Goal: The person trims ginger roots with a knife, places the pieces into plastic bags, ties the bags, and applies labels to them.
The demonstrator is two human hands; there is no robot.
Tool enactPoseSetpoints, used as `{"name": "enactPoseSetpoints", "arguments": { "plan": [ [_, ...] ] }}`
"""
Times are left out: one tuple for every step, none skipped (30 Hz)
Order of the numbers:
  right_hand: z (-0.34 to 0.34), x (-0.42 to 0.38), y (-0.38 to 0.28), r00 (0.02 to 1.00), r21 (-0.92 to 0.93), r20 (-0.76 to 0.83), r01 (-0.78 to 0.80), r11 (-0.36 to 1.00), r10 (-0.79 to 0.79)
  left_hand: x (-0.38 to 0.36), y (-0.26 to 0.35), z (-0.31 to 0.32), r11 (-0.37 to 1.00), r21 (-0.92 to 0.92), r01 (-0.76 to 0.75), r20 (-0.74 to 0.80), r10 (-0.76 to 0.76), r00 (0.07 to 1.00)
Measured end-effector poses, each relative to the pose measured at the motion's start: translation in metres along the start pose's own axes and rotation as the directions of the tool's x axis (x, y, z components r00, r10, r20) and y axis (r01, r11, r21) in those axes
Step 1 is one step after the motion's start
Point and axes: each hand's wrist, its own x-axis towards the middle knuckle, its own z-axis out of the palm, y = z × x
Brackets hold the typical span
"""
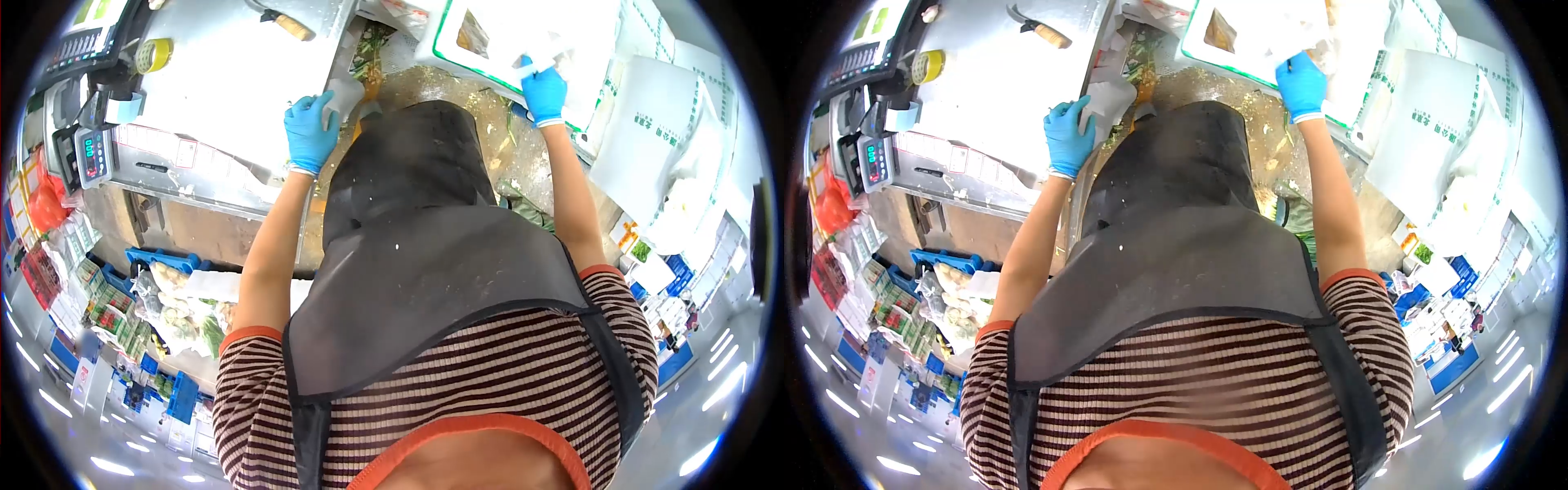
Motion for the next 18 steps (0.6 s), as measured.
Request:
{"name": "enactPoseSetpoints", "arguments": {
  "plan": [
    [0.008,-0.006,0.008,1.000,-0.030,-0.013,0.027,0.999,-0.027,0.000,-0.002,0.000,1.000,-0.002,-0.009,-0.005,0.009,1.000],
    [0.004,-0.002,0.000,0.998,-0.062,-0.032,0.052,0.997,-0.054,0.000,-0.002,0.000,1.000,-0.005,-0.023,-0.015,0.023,1.000],
    [0.001,-0.002,-0.007,0.996,0.143,-0.053,-0.068,0.987,0.076,-0.001,-0.003,-0.001,0.999,0.007,-0.041,-0.027,0.042,0.999],
    [0.000,0.003,-0.009,0.995,0.110,-0.053,-0.073,0.991,0.079,0.001,-0.003,-0.002,0.999,0.019,-0.036,-0.034,0.036,0.999],
    [0.001,0.003,-0.008,0.995,0.074,-0.049,-0.086,0.994,0.090,0.000,-0.002,-0.002,0.999,0.029,-0.032,-0.034,0.033,0.999],
    [0.001,0.000,-0.005,0.993,0.037,-0.045,-0.105,0.994,0.107,0.000,-0.002,-0.001,0.999,0.037,-0.034,-0.029,0.035,0.999],
    [0.004,0.000,-0.003,0.992,0.069,-0.072,-0.096,0.993,0.101,0.000,-0.002,0.000,0.999,0.038,-0.023,-0.026,0.024,0.999],
    [0.005,-0.002,-0.002,0.993,0.085,-0.096,-0.066,0.994,0.074,-0.001,-0.003,0.001,0.999,0.030,-0.022,-0.016,0.022,1.000],
    [0.006,-0.003,-0.001,0.992,0.099,-0.120,-0.036,0.994,0.047,-0.001,-0.004,0.001,1.000,0.022,-0.021,-0.004,0.021,1.000],
    [0.007,-0.003,0.000,0.990,0.112,-0.143,-0.004,0.994,0.021,0.000,-0.006,0.002,1.000,0.015,-0.019,0.008,0.019,1.000],
    [0.009,-0.002,0.000,0.990,0.075,-0.139,-0.017,0.997,0.027,0.001,-0.006,0.002,1.000,0.003,-0.030,-0.014,0.030,0.999],
    [0.009,-0.002,-0.001,0.989,0.083,-0.144,-0.024,0.996,0.036,0.001,-0.008,0.003,0.999,-0.005,-0.046,-0.018,0.045,0.999],
    [0.007,0.002,-0.005,0.988,0.091,-0.148,-0.033,0.995,0.046,0.002,-0.011,0.005,0.998,-0.013,-0.061,-0.021,0.061,0.998],
    [0.003,0.001,-0.009,0.988,0.099,-0.143,-0.047,0.994,0.061,0.002,-0.010,0.004,0.997,-0.022,-0.074,-0.013,0.074,0.997],
    [0.002,0.002,-0.009,0.992,0.057,-0.100,-0.069,0.996,0.074,0.003,-0.009,0.004,0.997,-0.028,-0.068,-0.013,0.068,0.998],
    [0.001,0.001,-0.010,0.993,0.053,-0.089,-0.069,0.996,0.073,0.003,-0.008,0.004,0.997,-0.023,-0.076,-0.014,0.076,0.997],
    [0.000,0.000,-0.010,0.994,0.048,-0.080,-0.067,0.997,0.071,0.003,-0.008,0.003,0.996,-0.019,-0.084,-0.016,0.084,0.996],
    [-0.001,-0.001,-0.009,0.995,0.043,-0.072,-0.061,0.997,0.064,0.003,-0.007,0.003,0.996,-0.016,-0.089,-0.023,0.089,0.996]
  ]
}}
